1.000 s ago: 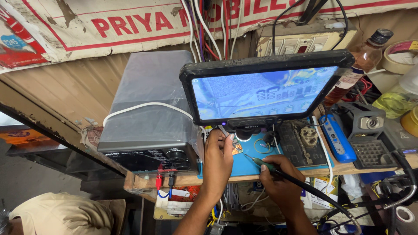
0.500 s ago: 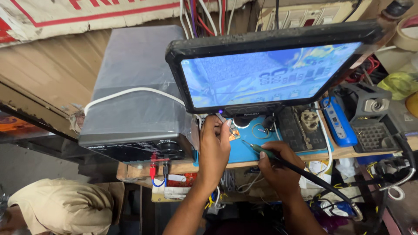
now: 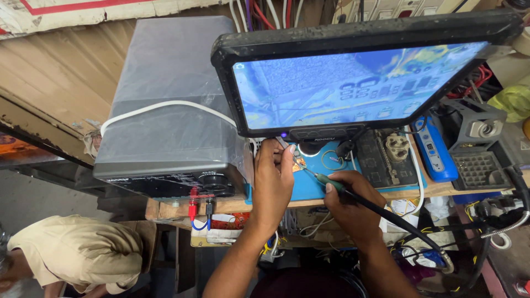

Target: The person handles a disassembled smartphone at a workbench, then moves to a soldering station where they solder the phone's motherboard under a microscope using a soldering iron. They then return to the bench, place the motherboard back into the phone body, and press components into place by hand.

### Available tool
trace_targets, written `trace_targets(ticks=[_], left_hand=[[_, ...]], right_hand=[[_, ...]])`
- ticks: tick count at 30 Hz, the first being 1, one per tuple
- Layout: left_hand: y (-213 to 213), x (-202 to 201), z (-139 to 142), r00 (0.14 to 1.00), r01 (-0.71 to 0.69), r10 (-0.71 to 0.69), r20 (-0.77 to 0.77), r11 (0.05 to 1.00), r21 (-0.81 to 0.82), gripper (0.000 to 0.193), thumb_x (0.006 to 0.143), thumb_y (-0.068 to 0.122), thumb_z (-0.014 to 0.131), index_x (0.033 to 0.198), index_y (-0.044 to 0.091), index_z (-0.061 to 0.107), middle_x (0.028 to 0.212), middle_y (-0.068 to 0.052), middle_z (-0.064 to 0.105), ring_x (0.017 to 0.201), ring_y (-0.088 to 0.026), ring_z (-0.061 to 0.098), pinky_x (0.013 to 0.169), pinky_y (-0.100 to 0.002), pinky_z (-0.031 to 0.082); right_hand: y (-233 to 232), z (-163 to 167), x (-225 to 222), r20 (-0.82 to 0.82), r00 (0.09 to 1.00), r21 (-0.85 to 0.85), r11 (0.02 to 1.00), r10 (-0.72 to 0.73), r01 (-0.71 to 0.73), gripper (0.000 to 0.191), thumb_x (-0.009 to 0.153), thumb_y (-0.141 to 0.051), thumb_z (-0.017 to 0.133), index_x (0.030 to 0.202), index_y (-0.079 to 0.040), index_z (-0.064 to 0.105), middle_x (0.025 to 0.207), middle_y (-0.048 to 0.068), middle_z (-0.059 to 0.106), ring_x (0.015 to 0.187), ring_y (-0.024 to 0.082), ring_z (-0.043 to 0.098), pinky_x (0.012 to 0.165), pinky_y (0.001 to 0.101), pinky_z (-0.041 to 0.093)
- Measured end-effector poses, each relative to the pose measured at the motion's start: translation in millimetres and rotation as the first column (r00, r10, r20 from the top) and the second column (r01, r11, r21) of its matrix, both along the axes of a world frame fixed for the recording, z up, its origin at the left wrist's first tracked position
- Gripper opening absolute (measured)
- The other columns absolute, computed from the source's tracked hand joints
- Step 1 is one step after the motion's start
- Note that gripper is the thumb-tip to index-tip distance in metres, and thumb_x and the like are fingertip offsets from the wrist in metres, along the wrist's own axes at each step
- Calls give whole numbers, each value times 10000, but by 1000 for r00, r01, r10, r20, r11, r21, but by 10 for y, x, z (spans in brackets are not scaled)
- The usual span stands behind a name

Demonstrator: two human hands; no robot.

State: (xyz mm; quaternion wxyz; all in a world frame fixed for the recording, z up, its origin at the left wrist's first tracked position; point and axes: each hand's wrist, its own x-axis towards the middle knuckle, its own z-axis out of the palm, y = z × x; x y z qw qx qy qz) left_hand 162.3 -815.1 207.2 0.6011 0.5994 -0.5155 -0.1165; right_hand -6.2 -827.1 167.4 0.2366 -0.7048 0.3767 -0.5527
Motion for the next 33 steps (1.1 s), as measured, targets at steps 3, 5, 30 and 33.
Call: trace_targets(ticks=[3,5,30,33], left_hand=[[-7,8,-2,1000,5,-5,-14,1000,17,127,1009,88,649,1033,-14,576,883,-116,660,733,-199,668,657,-330,533],[-16,6,-4,1000,10,-10,-16,1000,4,129,1009,89,646,1045,-15,579,898,-118,661,745,-201,667,663,-331,534],[-35,7,-21,998,18,-17,-55,1000,13,121,1009,98,638,1039,-8,588,911,-127,661,756,-211,667,667,-339,541],[-34,10,-14,999,5,-5,-35,1000,10,121,1005,96,639,1041,-9,590,916,-126,660,755,-208,668,672,-337,546]], right_hand=[[-5,20,7,-14,1000,3,1000,6,-6,178,877,-50,740,1041,-19,677,904,69,718,728,81,662,641,232,533],[-9,33,7,-28,1000,4,1000,0,0,178,878,-60,741,1040,-22,678,909,65,723,734,77,666,645,231,534],[-41,70,35,-31,999,11,1000,-13,13,181,878,-78,751,1038,-29,683,905,64,724,740,92,666,650,239,530],[-36,71,35,-27,1000,26,1000,-11,12,185,873,-78,749,1038,-28,682,915,63,731,741,91,669,651,240,534]])
